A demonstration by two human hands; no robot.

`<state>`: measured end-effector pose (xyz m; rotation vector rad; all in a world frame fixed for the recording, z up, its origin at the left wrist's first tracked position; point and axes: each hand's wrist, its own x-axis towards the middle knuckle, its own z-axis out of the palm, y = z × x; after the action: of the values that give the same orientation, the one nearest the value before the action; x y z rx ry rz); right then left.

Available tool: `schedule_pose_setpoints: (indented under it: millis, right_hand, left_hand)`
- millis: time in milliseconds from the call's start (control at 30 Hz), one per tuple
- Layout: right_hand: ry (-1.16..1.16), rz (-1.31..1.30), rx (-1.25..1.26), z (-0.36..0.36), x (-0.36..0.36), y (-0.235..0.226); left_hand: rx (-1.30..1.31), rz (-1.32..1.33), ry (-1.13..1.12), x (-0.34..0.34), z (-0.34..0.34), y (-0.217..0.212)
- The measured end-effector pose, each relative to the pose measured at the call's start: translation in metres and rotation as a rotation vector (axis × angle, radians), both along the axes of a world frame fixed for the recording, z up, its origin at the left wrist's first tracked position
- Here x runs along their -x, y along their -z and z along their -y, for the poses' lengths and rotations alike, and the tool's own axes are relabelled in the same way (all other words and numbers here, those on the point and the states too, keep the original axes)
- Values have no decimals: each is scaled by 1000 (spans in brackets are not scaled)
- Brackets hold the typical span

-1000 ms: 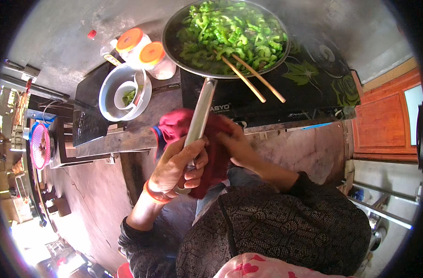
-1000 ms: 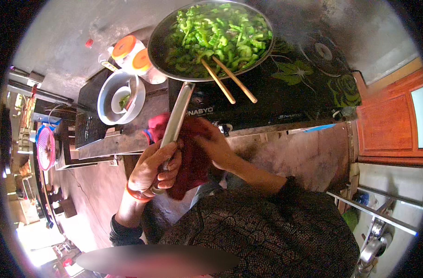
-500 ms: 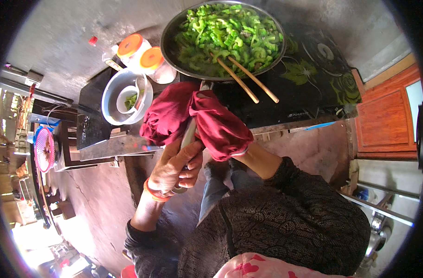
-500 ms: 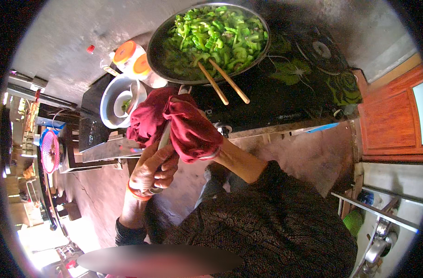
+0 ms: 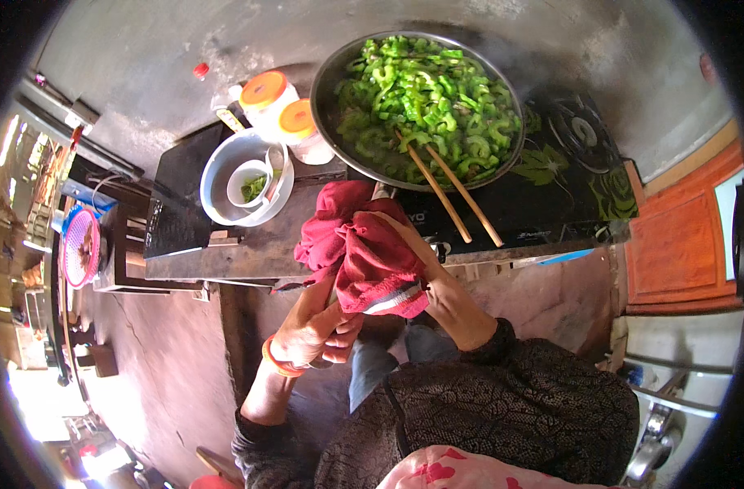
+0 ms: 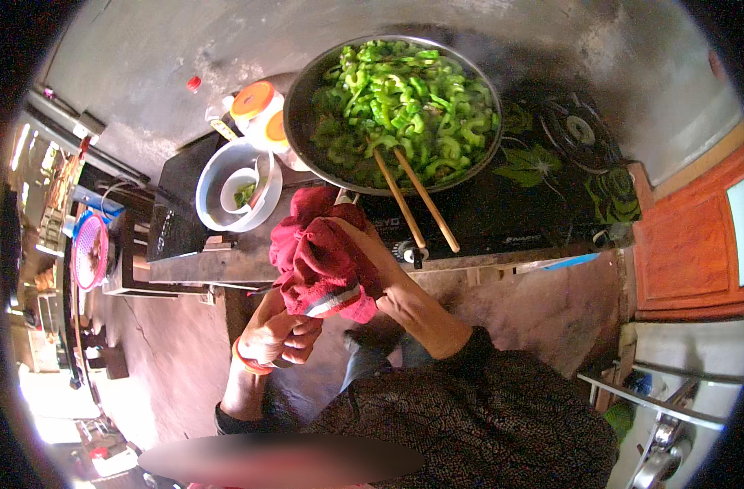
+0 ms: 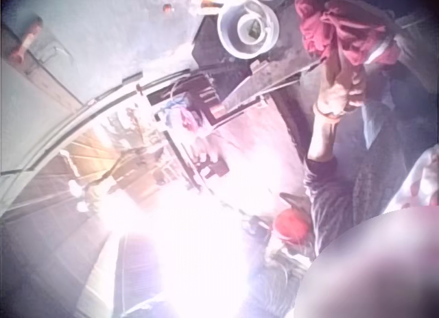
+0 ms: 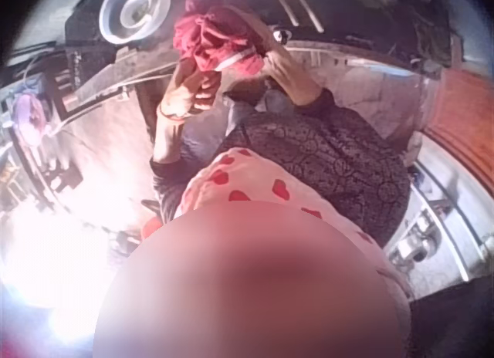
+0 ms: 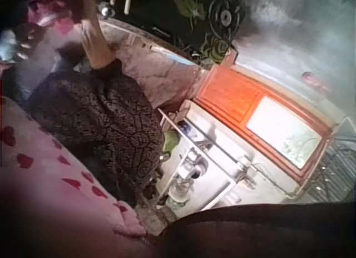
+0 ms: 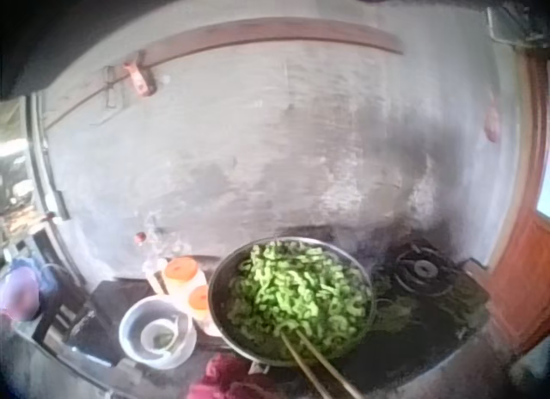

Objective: The person wipes a table with a cloth, then moves to the stove to stir-fry chopped green vegetables in a pan using chopsticks. They add seasoning from a small bowl and continue stirring the vegetables.

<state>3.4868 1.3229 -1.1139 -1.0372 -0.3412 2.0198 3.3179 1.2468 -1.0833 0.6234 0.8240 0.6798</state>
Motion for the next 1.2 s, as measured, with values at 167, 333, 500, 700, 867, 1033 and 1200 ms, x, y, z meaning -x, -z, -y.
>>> schedule_pose_setpoints:
  millis: [167,333,500,700,867,1033,1200]
  right_hand:
    - [-159,126,-226,-3,-9,16]
    - [-66,-96,-189,1,-11,37]
    - [-101,-241,-271,1,-12,43]
    - [-302,-328,-332,67,321,-7]
    - [-341,-366,-165,44,427,-2]
    - [-350,-393,-124,5,485,18]
    - [-311,-401,-207,-29,524,56]
  left_hand:
    - [13,67,65,1,7,8]
    - [41,57,87,-13,8,-21]
    - [102,-51,11,0,19,-16]
    - [51,6,-148,311,99,-50]
    - [135,-28,-238,408,99,-32]
    - [15,22,-305,449,57,-6]
    - [78,-47,-325,487,25,18]
